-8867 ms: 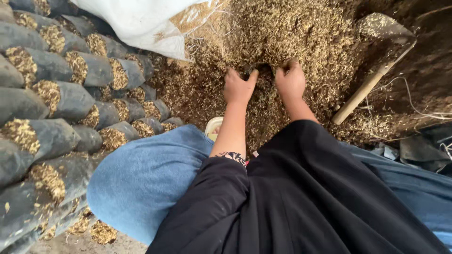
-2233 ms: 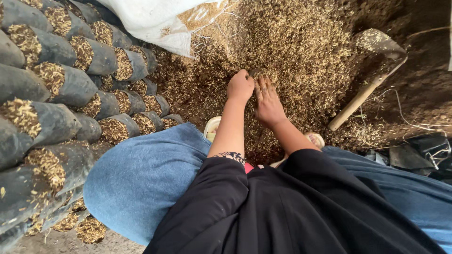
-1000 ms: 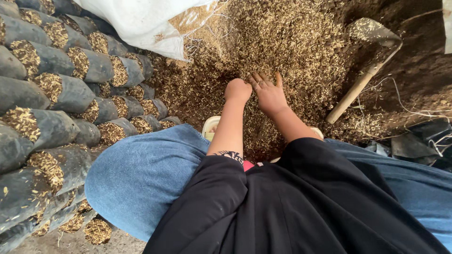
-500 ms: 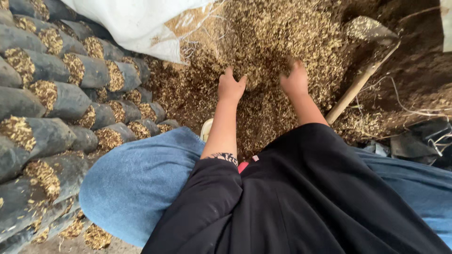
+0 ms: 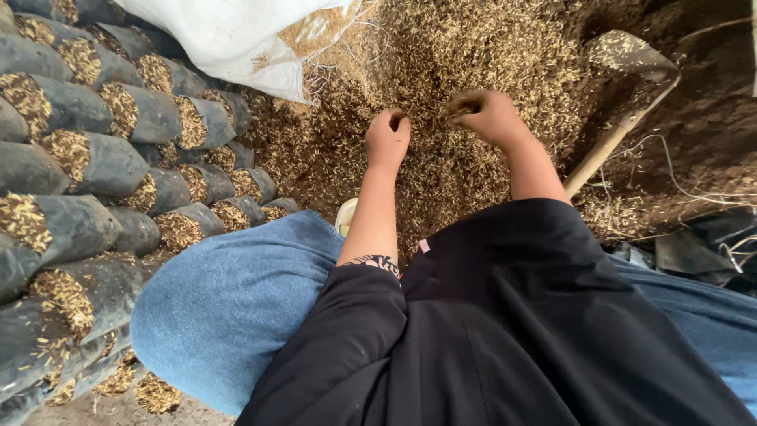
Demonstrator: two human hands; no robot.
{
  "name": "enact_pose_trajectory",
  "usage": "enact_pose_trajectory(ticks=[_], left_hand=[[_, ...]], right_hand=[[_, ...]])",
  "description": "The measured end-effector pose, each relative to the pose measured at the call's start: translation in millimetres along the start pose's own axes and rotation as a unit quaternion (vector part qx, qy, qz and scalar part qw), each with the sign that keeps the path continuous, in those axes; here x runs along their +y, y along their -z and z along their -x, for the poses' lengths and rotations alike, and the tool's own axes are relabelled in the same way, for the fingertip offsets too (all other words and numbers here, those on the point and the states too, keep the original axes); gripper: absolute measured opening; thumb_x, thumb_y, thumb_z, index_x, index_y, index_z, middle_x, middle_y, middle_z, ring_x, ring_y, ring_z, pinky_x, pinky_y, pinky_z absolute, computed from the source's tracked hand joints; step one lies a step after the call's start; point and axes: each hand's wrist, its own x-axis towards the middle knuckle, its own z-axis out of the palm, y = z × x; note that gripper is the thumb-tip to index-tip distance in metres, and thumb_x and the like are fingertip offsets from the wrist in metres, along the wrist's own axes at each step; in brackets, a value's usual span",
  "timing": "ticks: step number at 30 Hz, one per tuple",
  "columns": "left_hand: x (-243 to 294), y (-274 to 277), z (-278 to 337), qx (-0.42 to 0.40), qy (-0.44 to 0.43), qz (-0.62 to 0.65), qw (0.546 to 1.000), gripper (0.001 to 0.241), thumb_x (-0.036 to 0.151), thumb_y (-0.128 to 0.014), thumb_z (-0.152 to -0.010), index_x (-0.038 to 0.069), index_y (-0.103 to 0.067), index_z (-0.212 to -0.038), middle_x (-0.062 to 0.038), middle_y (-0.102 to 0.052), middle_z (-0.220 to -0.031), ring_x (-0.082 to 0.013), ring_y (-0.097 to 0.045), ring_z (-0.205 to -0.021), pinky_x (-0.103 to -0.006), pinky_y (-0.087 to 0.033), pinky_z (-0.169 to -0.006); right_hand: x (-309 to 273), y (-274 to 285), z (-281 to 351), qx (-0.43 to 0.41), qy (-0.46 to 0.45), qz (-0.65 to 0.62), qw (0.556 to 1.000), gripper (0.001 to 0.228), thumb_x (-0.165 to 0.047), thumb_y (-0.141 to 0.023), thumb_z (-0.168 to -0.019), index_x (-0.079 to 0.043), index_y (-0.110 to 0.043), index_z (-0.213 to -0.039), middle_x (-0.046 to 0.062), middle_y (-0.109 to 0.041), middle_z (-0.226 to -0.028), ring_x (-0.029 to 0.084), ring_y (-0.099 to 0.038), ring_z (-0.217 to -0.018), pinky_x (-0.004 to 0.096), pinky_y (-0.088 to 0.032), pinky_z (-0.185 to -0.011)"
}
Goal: The person scoops a loose, straw-like substrate from a large pile and fills small black plastic planting pouches. The filled pouches are then placed in a row next to a stack of previously filled pouches.
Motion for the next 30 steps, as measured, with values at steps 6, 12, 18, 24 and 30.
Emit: enact_pose_trajectory(ticks=[6, 12, 18, 24, 30], left_hand=[[-4, -3, 2, -0.011, 0.066, -0.062, 0.996, 0.028, 0.024, -0.07, -0.088, 0.007, -0.073, -0.11, -0.019, -0.073, -0.11, -0.0362, -0.071, -0.101, -0.0452, -0.057, -0.089], [0, 1, 5, -0.019, 0.064, -0.073, 0.995, 0.022, 0.024, -0.07, -0.088, 0.007, -0.069, -0.103, -0.016, -0.074, -0.103, -0.0361, -0.071, -0.094, -0.0468, -0.056, -0.083], [-14, -7, 7, 0.027, 0.0, -0.088, 0.996, 0.014, 0.019, -0.068, -0.089, 0.007, -0.068, -0.095, -0.018, -0.073, -0.097, -0.0402, -0.068, -0.09, -0.049, -0.055, -0.078], [-13, -4, 11, 0.039, -0.063, -0.092, 0.993, 0.011, 0.018, -0.067, -0.089, 0.008, -0.069, -0.093, -0.019, -0.071, -0.092, -0.0409, -0.068, -0.088, -0.0493, -0.056, -0.079], [-5, 2, -3, -0.017, 0.105, -0.006, 0.994, 0.024, 0.023, -0.065, -0.087, 0.013, -0.067, -0.109, -0.012, -0.068, -0.112, -0.0335, -0.068, -0.098, -0.0453, -0.053, -0.085]], right_hand=[[-30, -45, 5, -0.007, 0.062, 0.099, 0.993, 0.051, 0.01, -0.057, -0.086, -0.009, -0.065, -0.133, 0.015, -0.07, -0.124, 0.028, -0.068, -0.113, 0.039, -0.052, -0.104], [5, -92, 33, 0.151, 0.189, 0.205, 0.948, 0.069, 0.016, -0.039, -0.085, -0.008, -0.056, -0.147, 0.012, -0.055, -0.155, 0.031, -0.054, -0.142, 0.038, -0.042, -0.123], [24, -131, 35, 0.108, 0.186, 0.41, 0.886, 0.076, -0.008, -0.041, -0.092, -0.006, -0.022, -0.165, 0.011, -0.014, -0.174, 0.026, -0.009, -0.161, 0.059, 0.004, -0.128], [16, -125, 37, 0.039, 0.138, 0.473, 0.869, 0.084, -0.008, -0.048, -0.079, -0.008, -0.025, -0.16, 0.011, -0.019, -0.169, 0.026, -0.011, -0.157, 0.061, 0.0, -0.121], [14, -112, 31, 0.111, 0.157, 0.291, 0.937, 0.066, 0.001, -0.045, -0.089, -0.019, -0.053, -0.151, 0.001, -0.048, -0.163, 0.022, -0.039, -0.155, 0.048, -0.022, -0.134]])
